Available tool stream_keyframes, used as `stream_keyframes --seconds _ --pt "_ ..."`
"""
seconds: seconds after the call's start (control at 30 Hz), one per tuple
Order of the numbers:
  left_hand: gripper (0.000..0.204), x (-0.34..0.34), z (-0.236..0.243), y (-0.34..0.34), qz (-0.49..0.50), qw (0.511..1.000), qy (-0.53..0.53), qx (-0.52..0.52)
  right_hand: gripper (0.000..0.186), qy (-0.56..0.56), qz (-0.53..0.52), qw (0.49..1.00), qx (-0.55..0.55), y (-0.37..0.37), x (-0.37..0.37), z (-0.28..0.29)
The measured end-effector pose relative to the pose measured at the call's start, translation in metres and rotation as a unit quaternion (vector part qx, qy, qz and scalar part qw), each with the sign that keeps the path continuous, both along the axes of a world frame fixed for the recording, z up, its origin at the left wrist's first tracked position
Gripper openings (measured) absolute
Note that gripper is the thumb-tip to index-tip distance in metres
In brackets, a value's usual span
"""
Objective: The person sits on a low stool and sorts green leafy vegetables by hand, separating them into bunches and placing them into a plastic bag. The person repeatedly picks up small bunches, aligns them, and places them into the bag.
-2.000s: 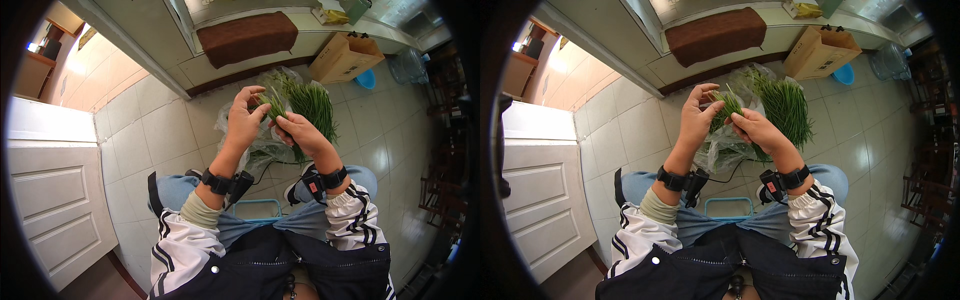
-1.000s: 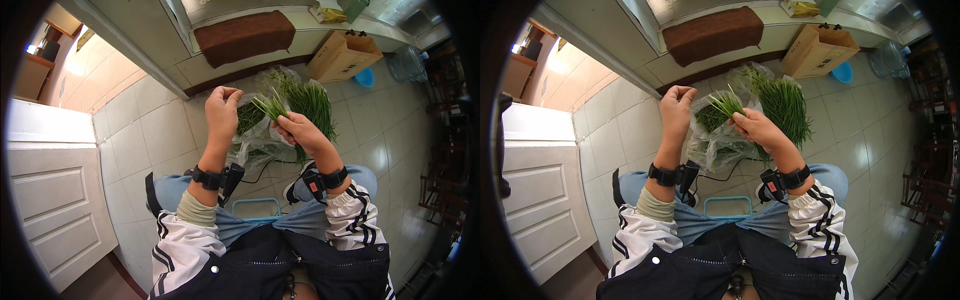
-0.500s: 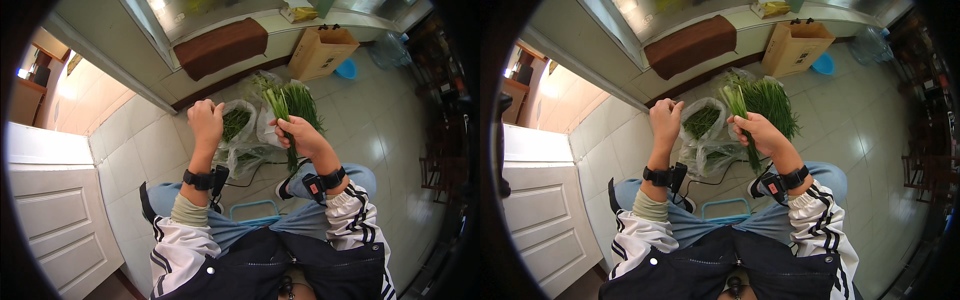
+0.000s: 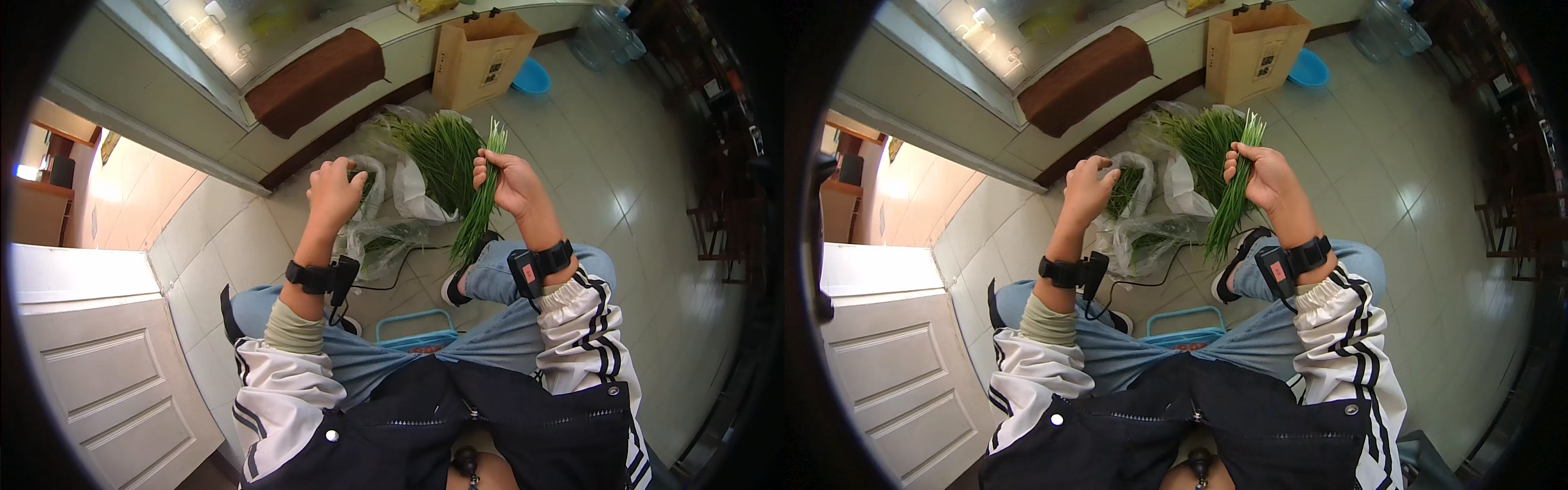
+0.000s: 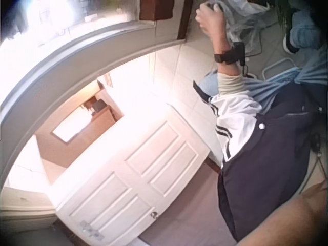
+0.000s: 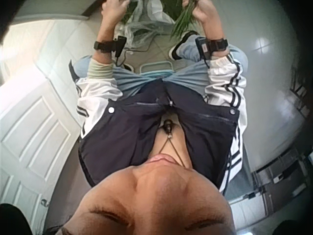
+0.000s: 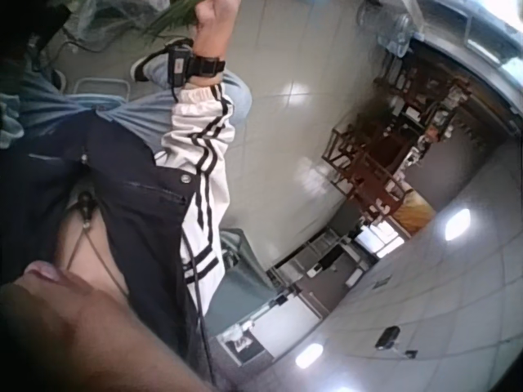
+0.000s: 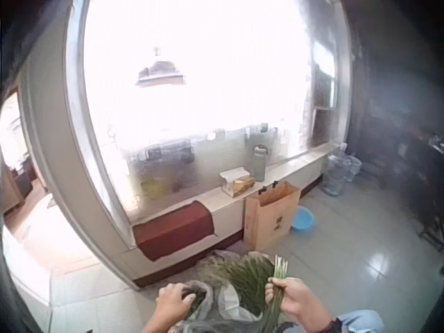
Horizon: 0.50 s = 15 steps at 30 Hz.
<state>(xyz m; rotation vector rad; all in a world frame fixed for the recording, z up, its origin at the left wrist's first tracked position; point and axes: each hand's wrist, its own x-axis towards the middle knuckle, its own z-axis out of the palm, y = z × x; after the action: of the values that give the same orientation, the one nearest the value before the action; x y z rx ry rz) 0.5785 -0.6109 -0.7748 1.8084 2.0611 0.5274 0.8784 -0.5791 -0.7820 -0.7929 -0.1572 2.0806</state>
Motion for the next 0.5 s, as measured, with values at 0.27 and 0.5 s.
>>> stream_keyframes --seconds 0.27,0.5 --pt "0.035 0.015 -0.004 0.021 -0.065 0.980 -0.137 -0.128 0.011 -0.001 -0.050 0.999 -0.015 0.002 0.050 -0.009" --pt "0.029 -0.054 -0.031 0.059 -0.123 0.971 -0.108 -0.174 0.011 0.002 -0.041 0.999 -0.031 0.039 -0.011 -0.043"
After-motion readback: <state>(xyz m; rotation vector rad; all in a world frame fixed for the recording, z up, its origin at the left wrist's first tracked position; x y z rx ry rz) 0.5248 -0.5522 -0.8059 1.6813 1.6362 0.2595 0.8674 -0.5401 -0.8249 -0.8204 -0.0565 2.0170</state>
